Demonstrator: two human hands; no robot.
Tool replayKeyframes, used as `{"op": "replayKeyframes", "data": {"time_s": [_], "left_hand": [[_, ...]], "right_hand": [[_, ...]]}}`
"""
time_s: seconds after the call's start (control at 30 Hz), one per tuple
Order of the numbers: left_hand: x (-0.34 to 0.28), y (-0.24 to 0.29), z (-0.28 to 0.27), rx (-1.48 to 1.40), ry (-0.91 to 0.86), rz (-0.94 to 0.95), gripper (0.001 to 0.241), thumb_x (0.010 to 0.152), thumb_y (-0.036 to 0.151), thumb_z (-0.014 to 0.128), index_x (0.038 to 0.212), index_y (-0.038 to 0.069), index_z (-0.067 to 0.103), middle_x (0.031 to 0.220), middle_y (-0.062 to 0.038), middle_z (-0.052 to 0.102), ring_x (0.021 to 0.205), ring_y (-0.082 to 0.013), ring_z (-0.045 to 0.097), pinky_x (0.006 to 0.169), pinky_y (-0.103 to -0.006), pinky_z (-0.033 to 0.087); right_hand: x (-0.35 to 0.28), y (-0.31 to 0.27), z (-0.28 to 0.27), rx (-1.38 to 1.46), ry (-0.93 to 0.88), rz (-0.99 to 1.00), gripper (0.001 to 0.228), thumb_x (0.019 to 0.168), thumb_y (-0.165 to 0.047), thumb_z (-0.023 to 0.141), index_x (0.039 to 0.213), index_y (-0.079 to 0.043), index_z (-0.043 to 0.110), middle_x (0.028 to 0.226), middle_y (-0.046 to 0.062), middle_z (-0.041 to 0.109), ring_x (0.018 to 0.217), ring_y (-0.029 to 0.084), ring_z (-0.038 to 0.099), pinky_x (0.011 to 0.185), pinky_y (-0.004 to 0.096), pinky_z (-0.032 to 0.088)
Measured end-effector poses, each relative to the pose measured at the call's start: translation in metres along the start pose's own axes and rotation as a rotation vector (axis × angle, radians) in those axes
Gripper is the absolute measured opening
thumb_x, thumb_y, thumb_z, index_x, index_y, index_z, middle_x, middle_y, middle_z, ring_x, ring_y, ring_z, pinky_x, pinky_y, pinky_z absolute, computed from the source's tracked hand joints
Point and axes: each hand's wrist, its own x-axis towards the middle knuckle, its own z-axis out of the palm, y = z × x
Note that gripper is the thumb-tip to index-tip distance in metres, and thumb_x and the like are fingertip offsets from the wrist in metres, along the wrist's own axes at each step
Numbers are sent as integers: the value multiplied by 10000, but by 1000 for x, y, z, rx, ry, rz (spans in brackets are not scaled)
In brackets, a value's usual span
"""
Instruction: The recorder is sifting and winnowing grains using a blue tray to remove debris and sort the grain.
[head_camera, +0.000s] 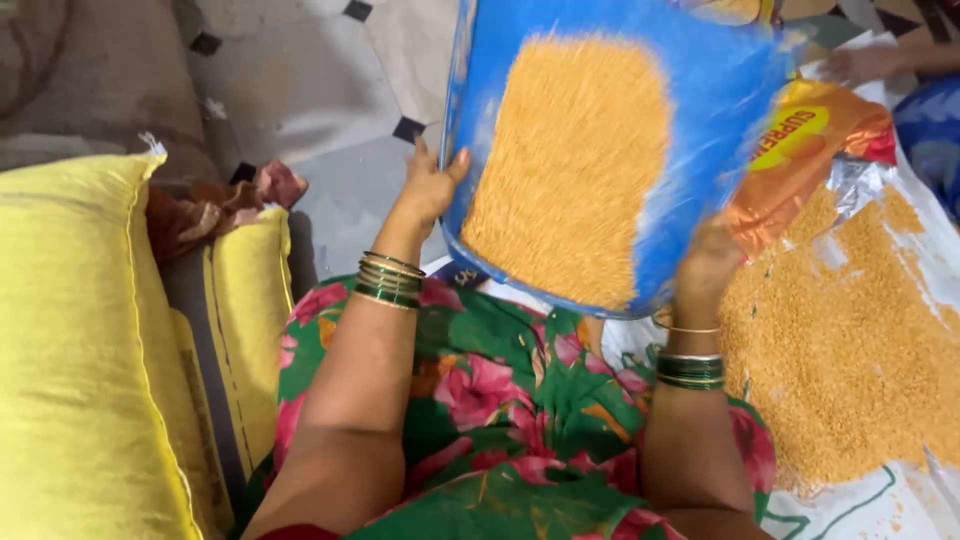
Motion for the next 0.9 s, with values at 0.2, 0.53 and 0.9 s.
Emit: {"op": "replayKeyframes", "data": {"time_s": [0.2, 0.53, 0.9], "left_hand": [[-32, 98, -7, -597, -178, 241, 447, 1029, 300, 702, 1328, -31, 673, 1285, -173, 668, 1136, -252, 585, 1048, -428, 475], [-69, -26, 28, -513, -211, -537, 447, 973, 253, 646, 1309, -37, 601, 1198, -175, 706, 1016, -295, 676, 893, -452, 562], [-143, 44, 6, -749, -359, -374, 415, 941, 200, 694, 1266, -52, 644, 1134, -145, 745, 934, -236, 732, 852, -385, 608]], "right_hand": [[53, -39, 0, -39, 178, 62, 435, 1195, -358, 419, 984, 8, 525, 843, -14, 440, 778, 126, 395, 673, 315, 313], [-29, -52, -19, -12, -104, 365, 458, 1116, -206, 460, 679, -75, 422, 652, -39, 407, 609, 96, 367, 533, 328, 273], [-57, -180, -112, -162, -47, 686, 544, 1142, -266, 432, 641, -63, 376, 620, -49, 338, 593, 82, 280, 532, 334, 203]]}}
